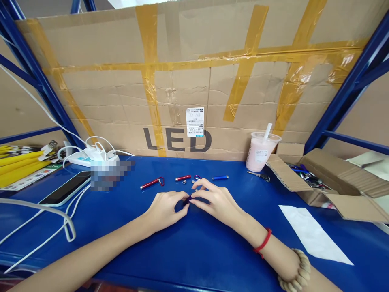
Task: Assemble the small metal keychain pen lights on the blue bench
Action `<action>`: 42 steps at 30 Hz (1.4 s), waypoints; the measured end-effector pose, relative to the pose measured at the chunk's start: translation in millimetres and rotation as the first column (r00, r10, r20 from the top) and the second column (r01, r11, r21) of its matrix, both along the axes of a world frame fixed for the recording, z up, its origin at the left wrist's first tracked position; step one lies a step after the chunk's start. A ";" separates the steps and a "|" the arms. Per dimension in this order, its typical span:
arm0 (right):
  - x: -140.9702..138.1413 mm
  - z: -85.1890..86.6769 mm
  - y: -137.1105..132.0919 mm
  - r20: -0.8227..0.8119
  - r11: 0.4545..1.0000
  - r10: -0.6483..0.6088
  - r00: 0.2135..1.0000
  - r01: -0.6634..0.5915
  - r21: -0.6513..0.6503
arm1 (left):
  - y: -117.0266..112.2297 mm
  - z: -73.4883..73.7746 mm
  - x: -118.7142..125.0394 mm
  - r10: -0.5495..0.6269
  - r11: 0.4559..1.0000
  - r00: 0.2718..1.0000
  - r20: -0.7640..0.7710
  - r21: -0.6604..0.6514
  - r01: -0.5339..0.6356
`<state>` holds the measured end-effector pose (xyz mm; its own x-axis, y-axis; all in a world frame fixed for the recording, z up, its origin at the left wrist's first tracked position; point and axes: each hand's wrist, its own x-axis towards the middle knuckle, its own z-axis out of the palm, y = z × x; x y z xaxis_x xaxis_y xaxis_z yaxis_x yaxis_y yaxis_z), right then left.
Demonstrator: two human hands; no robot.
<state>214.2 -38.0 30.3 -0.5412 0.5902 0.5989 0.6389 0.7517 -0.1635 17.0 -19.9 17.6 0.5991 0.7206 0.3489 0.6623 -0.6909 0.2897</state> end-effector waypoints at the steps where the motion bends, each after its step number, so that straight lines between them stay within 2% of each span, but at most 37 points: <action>1: 0.3 1.5 -0.3 0.011 1.000 -0.003 1.000 0.003 0.006 | -0.4 -0.5 0.6 -0.003 1.000 1.000 0.005 -0.002 0.003; 4: 3.8 6.1 1.5 -0.003 0.999 -0.037 0.999 0.037 0.003 | -0.7 -0.1 1.5 0.010 1.000 0.999 0.030 -0.008 -0.010; 7: 14.1 8.4 8.6 -0.044 0.977 -0.212 0.976 0.212 0.009 | 0.5 2.5 1.0 0.058 0.998 0.997 0.043 -0.017 -0.057; 9: 24.0 7.6 15.3 0.003 0.914 -0.405 0.914 0.405 -0.027 | 1.6 4.5 0.2 0.084 0.996 0.996 0.044 -0.006 -0.083; 11: 33.3 5.6 21.3 0.114 0.818 -0.549 0.828 0.561 -0.129 | 2.4 6.0 -0.6 0.097 0.995 0.994 0.047 0.028 -0.099; 12: 36.7 4.6 23.4 0.154 0.776 -0.587 0.795 0.607 -0.173 | 2.6 6.4 -0.9 0.097 0.994 0.994 0.050 0.051 -0.100; 14: 40.1 3.2 25.3 0.205 0.726 -0.613 0.763 0.646 -0.236 | 2.6 6.8 -1.2 0.097 0.991 0.994 0.057 0.091 -0.102; 21: 31.2 0.5 22.0 0.265 0.675 -0.604 0.752 0.659 -0.332 | 2.4 7.0 -2.2 0.096 0.987 0.993 0.070 0.123 -0.104; 27: 26.6 -2.1 22.6 0.246 0.641 -0.598 0.763 0.640 -0.424 | -2.2 10.5 -2.6 0.087 0.987 0.995 0.053 0.134 -0.093; 31: 24.9 -3.3 24.8 0.216 0.663 -0.595 0.774 0.625 -0.412 | -10.9 10.6 -0.2 -0.026 0.983 0.999 0.026 0.181 0.021; 34: 25.9 -5.8 28.3 0.204 0.680 -0.587 0.784 0.614 -0.401 | -17.6 9.9 0.9 -0.127 0.952 0.992 0.007 0.281 0.120; 39: 35.1 -9.7 33.4 0.240 0.631 -0.620 0.747 0.656 -0.414 | -29.0 10.1 0.7 -0.189 0.904 0.978 0.086 0.404 0.139; 42: 41.1 -10.0 34.8 0.244 0.660 -0.600 0.762 0.644 -0.387 | -37.0 10.1 0.7 -0.224 0.883 0.968 0.114 0.445 0.152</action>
<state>255.3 -3.2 20.3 0.0106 0.9850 0.1722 0.9590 0.0387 -0.2808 17.7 -56.9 27.7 0.6193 0.3574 0.6990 0.4779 -0.8780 0.0255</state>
